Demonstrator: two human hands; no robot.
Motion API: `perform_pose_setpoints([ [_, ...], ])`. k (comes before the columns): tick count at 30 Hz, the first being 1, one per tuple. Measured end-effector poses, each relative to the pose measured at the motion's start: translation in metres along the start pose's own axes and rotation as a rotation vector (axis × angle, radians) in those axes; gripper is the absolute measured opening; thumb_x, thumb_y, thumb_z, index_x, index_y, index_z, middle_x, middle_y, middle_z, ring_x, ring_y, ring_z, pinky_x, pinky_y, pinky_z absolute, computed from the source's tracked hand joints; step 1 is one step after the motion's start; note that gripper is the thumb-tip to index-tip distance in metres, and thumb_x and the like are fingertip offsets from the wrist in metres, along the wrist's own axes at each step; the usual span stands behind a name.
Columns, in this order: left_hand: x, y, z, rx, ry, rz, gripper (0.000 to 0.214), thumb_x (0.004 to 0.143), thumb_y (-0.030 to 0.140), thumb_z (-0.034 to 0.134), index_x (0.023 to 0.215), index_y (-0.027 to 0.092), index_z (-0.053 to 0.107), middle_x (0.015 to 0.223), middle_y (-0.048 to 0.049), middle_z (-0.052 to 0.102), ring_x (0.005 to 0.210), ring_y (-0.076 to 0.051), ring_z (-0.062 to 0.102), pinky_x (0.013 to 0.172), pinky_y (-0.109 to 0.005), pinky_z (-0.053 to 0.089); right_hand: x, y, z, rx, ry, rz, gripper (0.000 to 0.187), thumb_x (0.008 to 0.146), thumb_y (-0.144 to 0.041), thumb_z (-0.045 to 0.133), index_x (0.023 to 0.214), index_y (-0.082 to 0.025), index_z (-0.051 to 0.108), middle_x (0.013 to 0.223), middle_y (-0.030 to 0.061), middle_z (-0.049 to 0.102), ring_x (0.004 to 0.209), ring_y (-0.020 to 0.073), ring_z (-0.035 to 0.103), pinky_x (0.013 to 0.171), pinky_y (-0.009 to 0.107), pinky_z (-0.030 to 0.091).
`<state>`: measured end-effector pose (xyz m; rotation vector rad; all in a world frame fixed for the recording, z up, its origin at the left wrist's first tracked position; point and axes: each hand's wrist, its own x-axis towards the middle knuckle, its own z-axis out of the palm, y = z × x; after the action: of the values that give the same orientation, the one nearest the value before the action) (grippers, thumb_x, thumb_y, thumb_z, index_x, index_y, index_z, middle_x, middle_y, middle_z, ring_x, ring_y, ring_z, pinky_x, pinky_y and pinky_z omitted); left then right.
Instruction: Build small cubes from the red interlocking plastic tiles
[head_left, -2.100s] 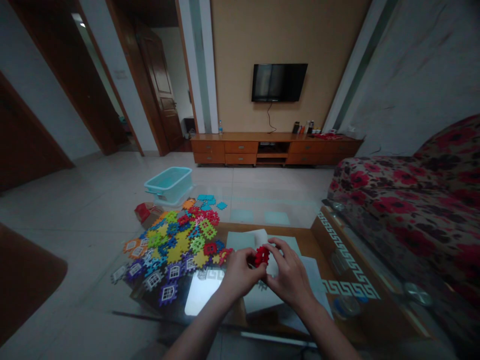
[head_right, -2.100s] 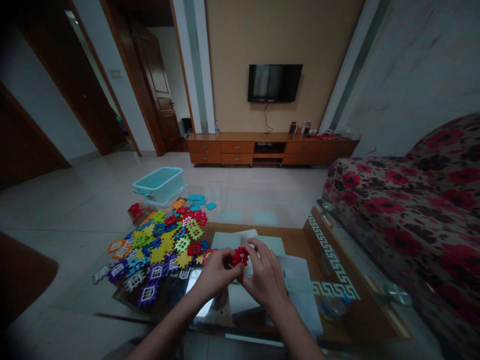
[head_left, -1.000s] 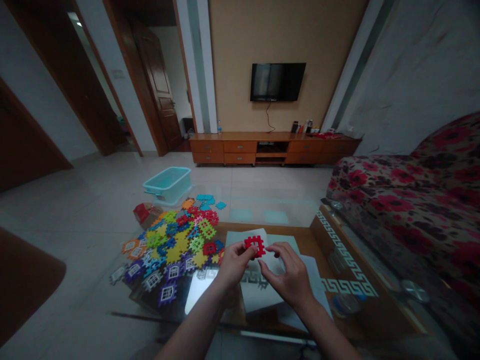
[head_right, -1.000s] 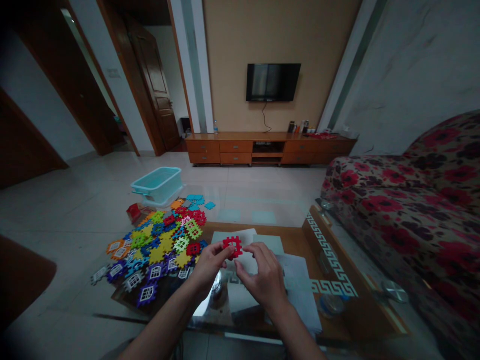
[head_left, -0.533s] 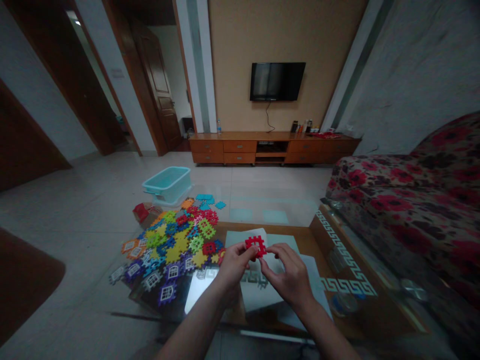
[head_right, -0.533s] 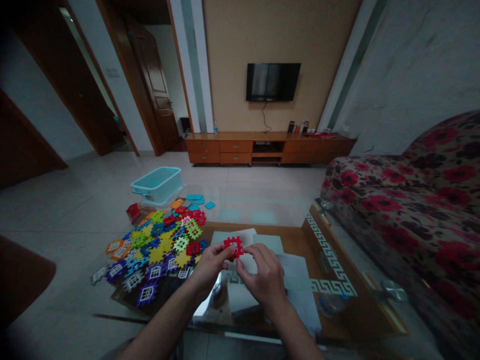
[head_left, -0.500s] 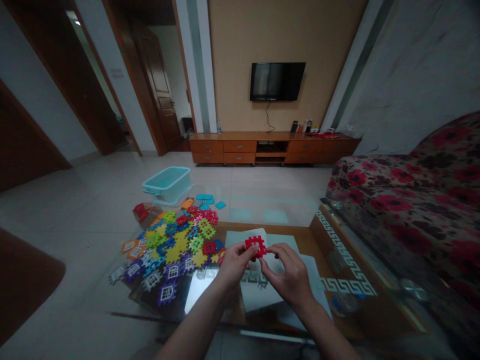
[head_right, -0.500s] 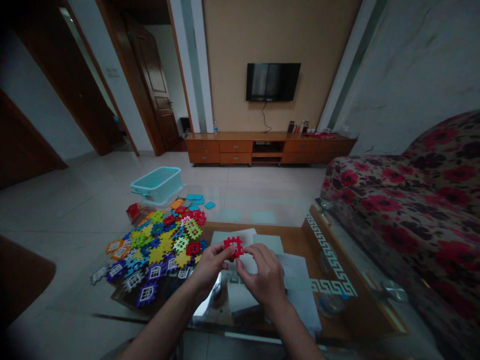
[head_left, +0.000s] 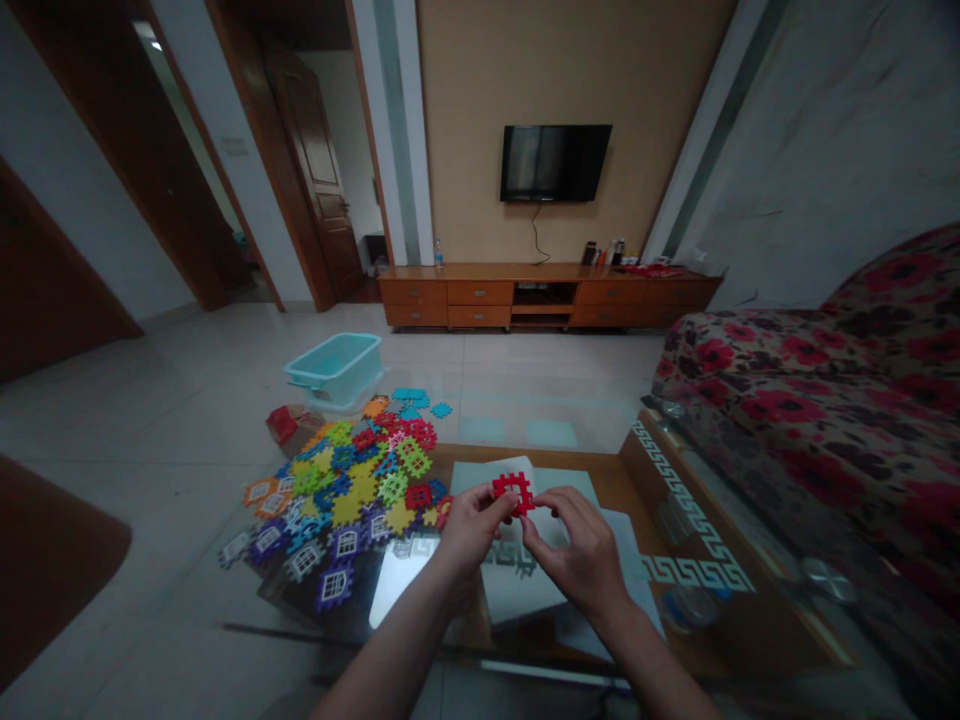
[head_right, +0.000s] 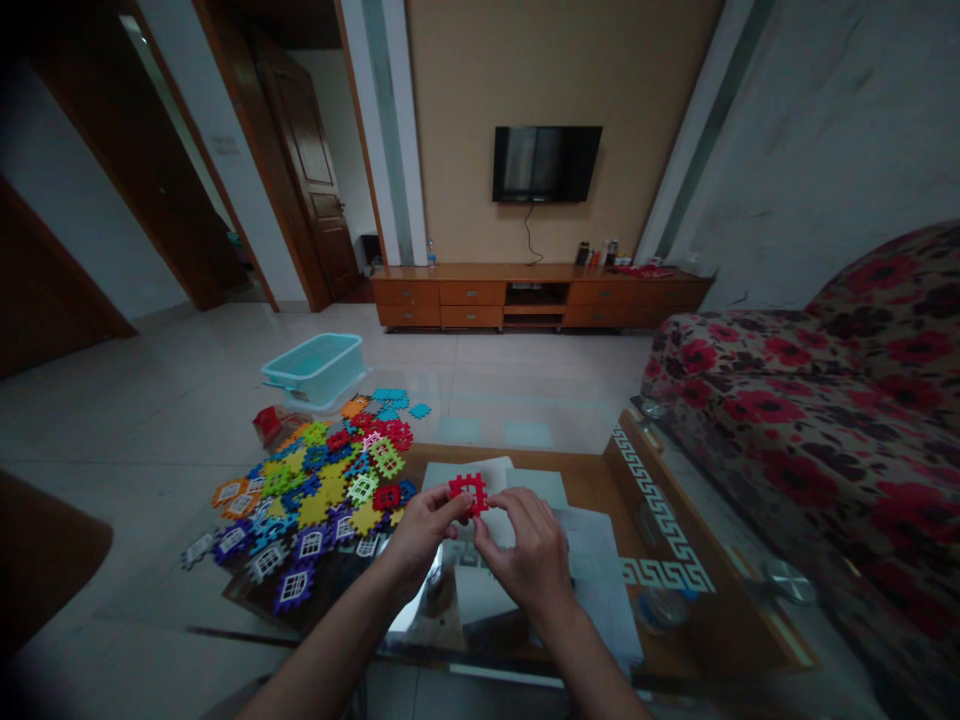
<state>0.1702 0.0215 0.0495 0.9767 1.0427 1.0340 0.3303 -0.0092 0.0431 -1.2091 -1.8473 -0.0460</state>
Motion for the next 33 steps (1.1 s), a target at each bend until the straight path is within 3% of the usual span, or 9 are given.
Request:
perform_pose_setpoints([
  [20, 0.0032, -0.0098, 0.0028, 0.000, 0.028, 0.026, 0.033, 0.068, 0.043, 0.076, 0.073, 0.012, 0.068, 0.066, -0.0011, 0.060, 0.062, -0.012, 0.051, 0.052, -0.021, 0.034, -0.0030, -0.0012, 0.0059, 0.006, 0.071, -0.013, 0.016, 0.083, -0.014, 0.063, 0.096, -0.022, 0.060, 0.089, 0.0047, 0.066, 0.084, 0.0219, 0.062, 0.077, 0.037, 0.048],
  [33, 0.0039, -0.0095, 0.0066, -0.050, 0.021, -0.052, 0.037, 0.067, 0.045, 0.077, 0.081, 0.013, 0.068, 0.074, -0.0031, 0.065, 0.063, -0.011, 0.057, 0.049, -0.018, 0.034, -0.0012, 0.0000, 0.0054, -0.083, 0.109, 0.002, 0.015, 0.079, -0.017, 0.066, 0.093, -0.021, 0.062, 0.087, 0.0031, 0.067, 0.082, 0.0210, 0.062, 0.075, 0.034, 0.040],
])
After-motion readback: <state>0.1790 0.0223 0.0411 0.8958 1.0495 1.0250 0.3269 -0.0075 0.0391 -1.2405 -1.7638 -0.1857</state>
